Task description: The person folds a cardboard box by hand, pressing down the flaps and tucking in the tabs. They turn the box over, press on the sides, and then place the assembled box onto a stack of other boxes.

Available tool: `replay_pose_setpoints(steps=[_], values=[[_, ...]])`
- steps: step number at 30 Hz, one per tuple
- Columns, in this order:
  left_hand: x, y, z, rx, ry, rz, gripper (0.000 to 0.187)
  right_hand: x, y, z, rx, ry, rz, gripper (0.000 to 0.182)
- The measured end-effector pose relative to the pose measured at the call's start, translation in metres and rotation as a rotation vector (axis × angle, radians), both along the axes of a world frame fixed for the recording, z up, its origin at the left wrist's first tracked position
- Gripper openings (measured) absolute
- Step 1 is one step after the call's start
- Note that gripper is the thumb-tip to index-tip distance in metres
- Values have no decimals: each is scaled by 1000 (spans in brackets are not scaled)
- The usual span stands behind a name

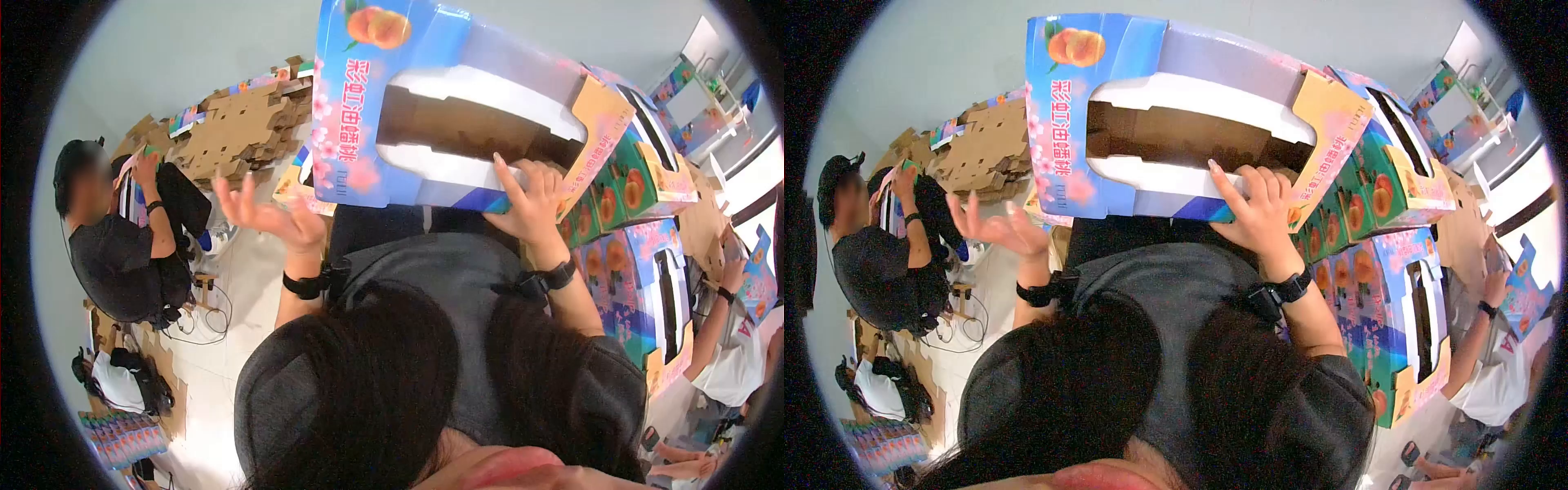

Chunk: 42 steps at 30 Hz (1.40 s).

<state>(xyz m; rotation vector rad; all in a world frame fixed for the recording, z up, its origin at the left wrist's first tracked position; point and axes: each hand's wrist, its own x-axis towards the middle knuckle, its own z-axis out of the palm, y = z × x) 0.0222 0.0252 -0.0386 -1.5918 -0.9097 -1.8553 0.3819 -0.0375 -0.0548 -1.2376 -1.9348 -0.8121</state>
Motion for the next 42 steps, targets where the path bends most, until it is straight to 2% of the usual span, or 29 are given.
replay_pose_setpoints(steps=[4, 11, 15, 19, 20, 23, 24, 26, 33, 34, 37, 42], values=[[-15, 7, 6, 14, -81, -1, 51, 11, -13, 19, 29, 6, -18, 96], [-29, 10, 0, -29, -89, -16, 46, 55, -101, 104, 14, 34, -244, 100], [-26, 9, -4, -100, -97, -8, 42, 92, -188, 157, -176, 54, -406, 106], [-21, 12, -9, -60, -59, -92, 41, 111, -272, 193, -414, -49, -607, 98], [-21, 12, -9, -60, -21, -60, 41, 116, -288, 191, -480, 165, -588, 92], [-19, 18, -11, -44, -18, -140, 42, 124, -321, 182, -536, 437, -606, 89], [-18, 17, -11, -60, -12, -144, 42, 126, -327, 177, -550, 623, -586, 86], [-17, 16, -10, -92, -6, -145, 41, 132, -340, 178, -564, 580, -712, 87], [-21, 17, -13, -125, 2, -144, 39, 156, -365, 173, -443, 782, -668, 86], [-21, 18, -14, -126, -11, -151, 39, 157, -369, 175, -440, 728, -718, 85], [-24, 22, -18, -134, -16, -189, 36, 164, -383, 175, -430, 352, -978, 85], [-22, 21, -17, -151, -11, -183, 32, 152, -358, 186, -621, 457, -1296, 87]])
